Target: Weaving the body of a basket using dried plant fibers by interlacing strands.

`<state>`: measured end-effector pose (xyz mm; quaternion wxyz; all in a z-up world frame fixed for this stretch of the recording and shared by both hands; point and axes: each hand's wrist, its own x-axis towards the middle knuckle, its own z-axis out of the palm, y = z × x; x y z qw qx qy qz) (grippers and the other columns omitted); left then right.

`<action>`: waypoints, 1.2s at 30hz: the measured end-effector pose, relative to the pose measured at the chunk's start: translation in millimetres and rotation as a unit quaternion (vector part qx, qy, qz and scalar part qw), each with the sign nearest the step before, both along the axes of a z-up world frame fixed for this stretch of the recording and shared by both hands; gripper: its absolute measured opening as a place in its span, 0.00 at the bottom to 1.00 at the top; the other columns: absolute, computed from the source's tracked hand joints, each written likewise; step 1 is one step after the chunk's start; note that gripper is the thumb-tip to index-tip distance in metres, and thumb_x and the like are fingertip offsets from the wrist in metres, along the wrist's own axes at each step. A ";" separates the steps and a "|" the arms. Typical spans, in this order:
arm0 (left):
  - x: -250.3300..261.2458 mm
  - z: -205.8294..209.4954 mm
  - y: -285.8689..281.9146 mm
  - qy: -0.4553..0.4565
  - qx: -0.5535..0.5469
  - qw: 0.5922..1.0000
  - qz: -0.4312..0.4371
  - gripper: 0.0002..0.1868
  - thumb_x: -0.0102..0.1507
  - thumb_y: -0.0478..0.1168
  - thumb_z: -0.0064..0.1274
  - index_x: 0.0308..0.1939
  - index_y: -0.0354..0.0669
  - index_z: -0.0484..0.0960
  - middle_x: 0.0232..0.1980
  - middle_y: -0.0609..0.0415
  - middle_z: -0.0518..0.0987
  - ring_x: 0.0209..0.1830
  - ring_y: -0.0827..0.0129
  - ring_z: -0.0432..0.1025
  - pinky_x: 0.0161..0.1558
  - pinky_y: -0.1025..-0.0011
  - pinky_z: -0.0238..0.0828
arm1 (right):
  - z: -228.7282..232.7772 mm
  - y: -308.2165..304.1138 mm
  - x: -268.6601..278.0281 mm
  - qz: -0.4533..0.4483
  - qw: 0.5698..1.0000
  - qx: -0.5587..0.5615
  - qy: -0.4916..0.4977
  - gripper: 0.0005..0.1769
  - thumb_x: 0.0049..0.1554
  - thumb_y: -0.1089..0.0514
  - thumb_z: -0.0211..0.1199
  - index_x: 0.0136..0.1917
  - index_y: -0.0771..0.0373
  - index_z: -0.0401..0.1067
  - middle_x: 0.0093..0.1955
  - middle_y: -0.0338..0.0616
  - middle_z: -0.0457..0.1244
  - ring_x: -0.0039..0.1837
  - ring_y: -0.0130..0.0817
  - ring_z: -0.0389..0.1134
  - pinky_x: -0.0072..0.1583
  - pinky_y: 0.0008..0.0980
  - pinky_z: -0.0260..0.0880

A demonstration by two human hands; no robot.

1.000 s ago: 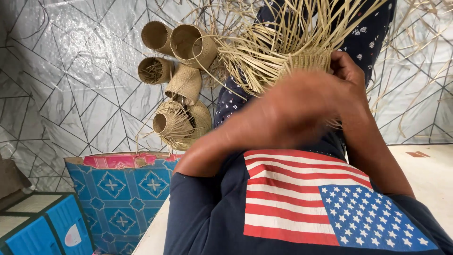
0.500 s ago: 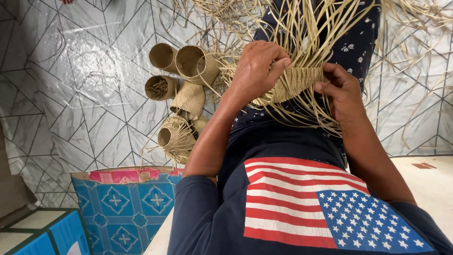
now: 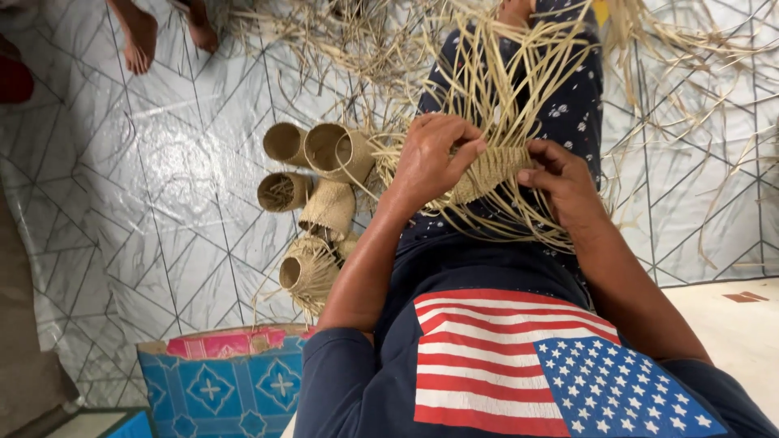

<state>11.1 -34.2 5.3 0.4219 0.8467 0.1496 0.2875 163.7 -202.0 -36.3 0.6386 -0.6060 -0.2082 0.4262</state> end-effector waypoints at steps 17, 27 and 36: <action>-5.3 -4.8 -6.1 0.039 -0.001 0.998 0.053 0.12 0.62 0.50 0.53 0.29 0.49 0.77 0.22 0.60 0.73 0.31 0.64 0.73 0.59 0.47 0.56 | -8.5 -1.9 5.7 0.027 1.000 0.000 0.016 0.24 0.45 0.68 0.66 0.56 0.68 0.69 0.47 0.46 0.62 0.48 0.30 0.64 0.50 0.34 0.67; 8.3 -16.0 -33.8 -0.026 -0.150 0.987 0.058 0.12 0.61 0.50 0.54 0.29 0.47 0.78 0.24 0.56 0.75 0.30 0.60 0.73 0.43 0.62 0.68 | 48.1 -7.6 16.7 -0.001 1.000 0.011 -0.021 0.26 0.47 0.64 0.64 0.59 0.68 0.67 0.51 0.49 0.62 0.51 0.30 0.64 0.55 0.34 0.66; 6.1 -36.9 -25.3 0.025 -0.159 0.985 0.069 0.11 0.57 0.49 0.59 0.35 0.48 0.80 0.30 0.52 0.76 0.35 0.58 0.74 0.41 0.64 0.70 | 31.1 -5.3 20.9 0.022 0.998 -0.012 -0.058 0.29 0.48 0.58 0.65 0.62 0.68 0.65 0.55 0.54 0.60 0.54 0.35 0.62 0.57 0.38 0.64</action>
